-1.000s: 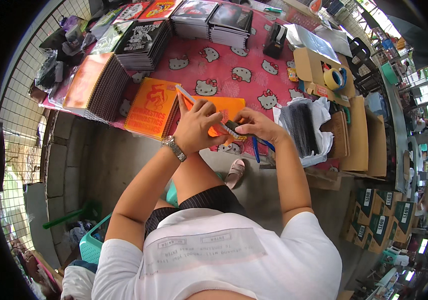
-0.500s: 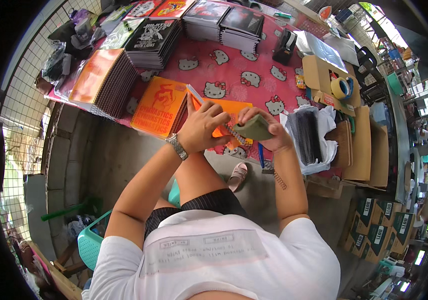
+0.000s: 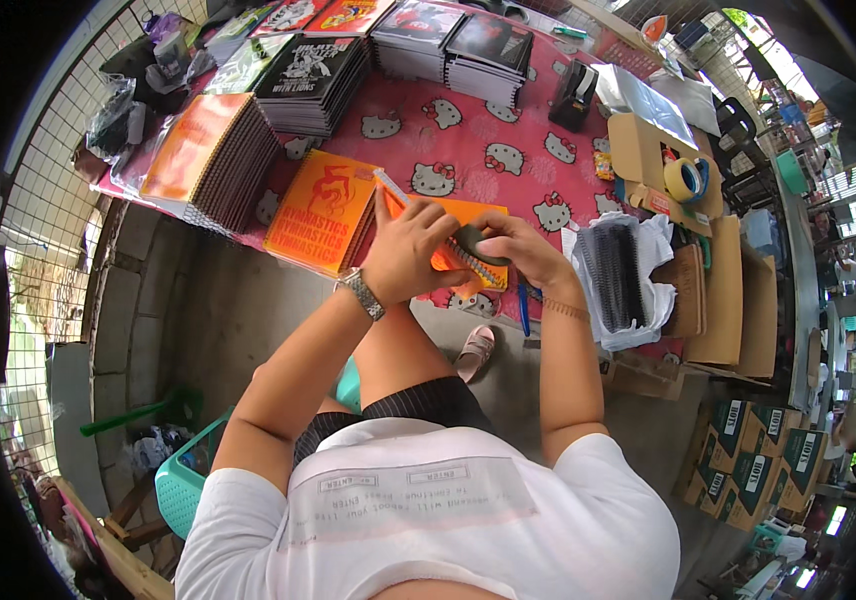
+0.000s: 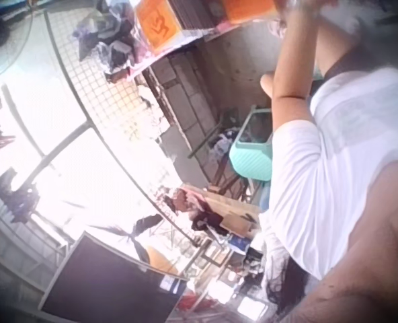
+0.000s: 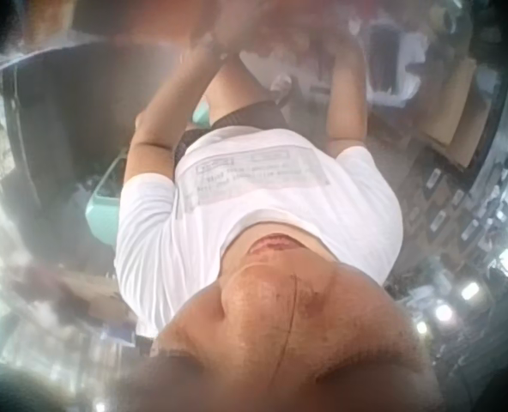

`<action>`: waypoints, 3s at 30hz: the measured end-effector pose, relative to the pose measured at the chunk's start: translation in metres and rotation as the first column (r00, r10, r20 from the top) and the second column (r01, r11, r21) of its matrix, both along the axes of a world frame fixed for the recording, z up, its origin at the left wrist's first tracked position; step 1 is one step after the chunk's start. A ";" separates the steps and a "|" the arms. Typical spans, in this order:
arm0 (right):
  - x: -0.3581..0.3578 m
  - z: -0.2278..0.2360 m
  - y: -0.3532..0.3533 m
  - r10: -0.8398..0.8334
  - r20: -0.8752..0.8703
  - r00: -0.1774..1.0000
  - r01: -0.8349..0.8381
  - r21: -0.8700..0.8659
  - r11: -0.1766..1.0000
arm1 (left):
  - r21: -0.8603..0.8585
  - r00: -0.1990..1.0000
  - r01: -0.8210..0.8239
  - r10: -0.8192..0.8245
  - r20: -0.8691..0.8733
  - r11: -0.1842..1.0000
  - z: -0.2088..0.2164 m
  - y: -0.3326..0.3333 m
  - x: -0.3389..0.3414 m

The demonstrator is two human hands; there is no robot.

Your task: The person manually threads a plastic spiral binder through the holes of a notebook on a table. They handle several orange and pink notebooks, moving them from one pile to another after completing the binding.

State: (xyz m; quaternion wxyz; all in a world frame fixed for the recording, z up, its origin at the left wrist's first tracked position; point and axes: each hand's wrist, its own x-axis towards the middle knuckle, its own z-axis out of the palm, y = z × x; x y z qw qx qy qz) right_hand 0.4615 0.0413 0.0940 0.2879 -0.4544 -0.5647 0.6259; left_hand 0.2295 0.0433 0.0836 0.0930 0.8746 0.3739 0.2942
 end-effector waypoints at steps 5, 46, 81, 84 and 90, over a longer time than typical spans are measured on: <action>-0.015 0.006 0.007 0.095 -0.626 0.774 -0.051 0.088 0.995 | -0.017 0.997 -0.069 0.068 -0.037 0.997 0.001 0.034 -0.034; -0.039 -0.013 0.052 0.030 -0.473 0.880 -0.100 -0.125 0.987 | -0.110 0.945 -0.093 0.123 0.302 0.990 -0.021 0.048 -0.069; -0.037 -0.015 0.076 0.186 -0.152 0.971 -0.185 0.017 0.983 | -0.380 0.892 0.256 -0.066 0.447 0.889 -0.019 0.063 -0.049; -0.040 -0.013 0.073 0.202 -0.461 0.864 -0.223 0.010 0.975 | -0.361 0.879 0.254 -0.058 0.474 0.897 -0.024 0.062 -0.050; -0.036 -0.023 0.076 0.098 -0.336 0.937 -0.125 -0.061 0.990 | -0.277 0.856 0.222 -0.051 0.515 0.935 -0.027 0.060 -0.047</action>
